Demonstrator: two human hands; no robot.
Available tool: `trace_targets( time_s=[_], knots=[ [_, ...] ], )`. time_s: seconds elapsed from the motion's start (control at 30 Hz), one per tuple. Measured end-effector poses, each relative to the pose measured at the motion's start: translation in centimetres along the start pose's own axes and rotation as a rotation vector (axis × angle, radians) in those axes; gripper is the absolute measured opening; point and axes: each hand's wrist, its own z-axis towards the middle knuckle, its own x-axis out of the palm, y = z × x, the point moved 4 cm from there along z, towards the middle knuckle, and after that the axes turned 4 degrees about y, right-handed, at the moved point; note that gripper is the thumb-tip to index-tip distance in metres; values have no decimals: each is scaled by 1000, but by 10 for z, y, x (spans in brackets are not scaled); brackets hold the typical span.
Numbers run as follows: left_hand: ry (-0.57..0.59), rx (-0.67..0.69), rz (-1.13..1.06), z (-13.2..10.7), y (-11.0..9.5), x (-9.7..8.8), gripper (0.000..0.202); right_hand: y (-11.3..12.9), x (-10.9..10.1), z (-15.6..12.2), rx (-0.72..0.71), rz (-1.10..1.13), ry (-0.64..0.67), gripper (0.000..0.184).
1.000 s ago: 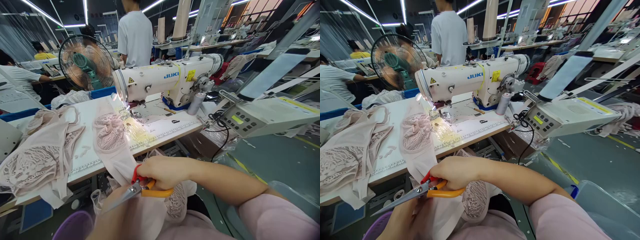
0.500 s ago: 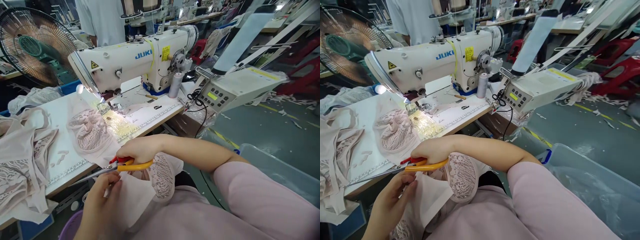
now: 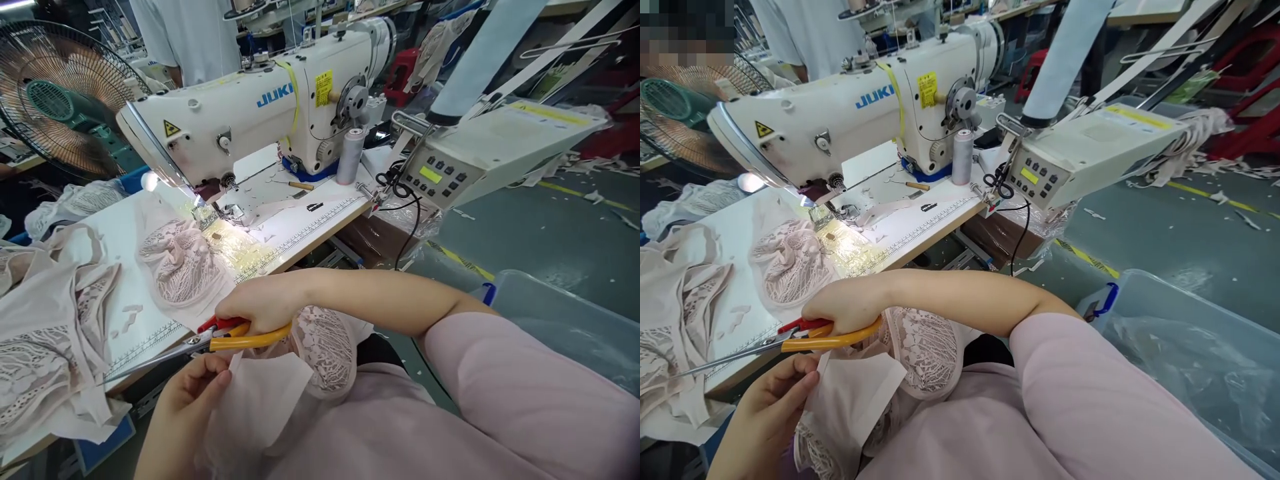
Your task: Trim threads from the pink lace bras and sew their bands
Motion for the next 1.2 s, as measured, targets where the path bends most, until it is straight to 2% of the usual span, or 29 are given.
trace_targets(
  time_s=[0.17,0.4,0.63,0.77,0.93,1.03,1.13,1.2],
  knots=[
    [-39,12,-108,-3,-3,-2,32,4,1,6,-30,7,-13,21],
    [-7,6,-76,0,7,-15,25,4,5,11,-61,12,-23,21],
    [-9,21,-44,-1,4,-13,24,4,2,7,-22,15,-11,25],
    [-75,28,-30,3,5,-13,25,5,2,7,-15,22,-12,26],
    [-77,-10,-44,4,6,-3,25,3,7,6,-32,65,-37,23],
    [-121,42,-48,-1,1,1,23,0,9,-5,30,181,-165,21],
    [-140,43,-93,-5,0,2,24,-3,14,-31,185,229,-325,33],
    [-137,31,-134,-7,2,0,25,-2,24,-49,268,156,-291,39]
  ],
)
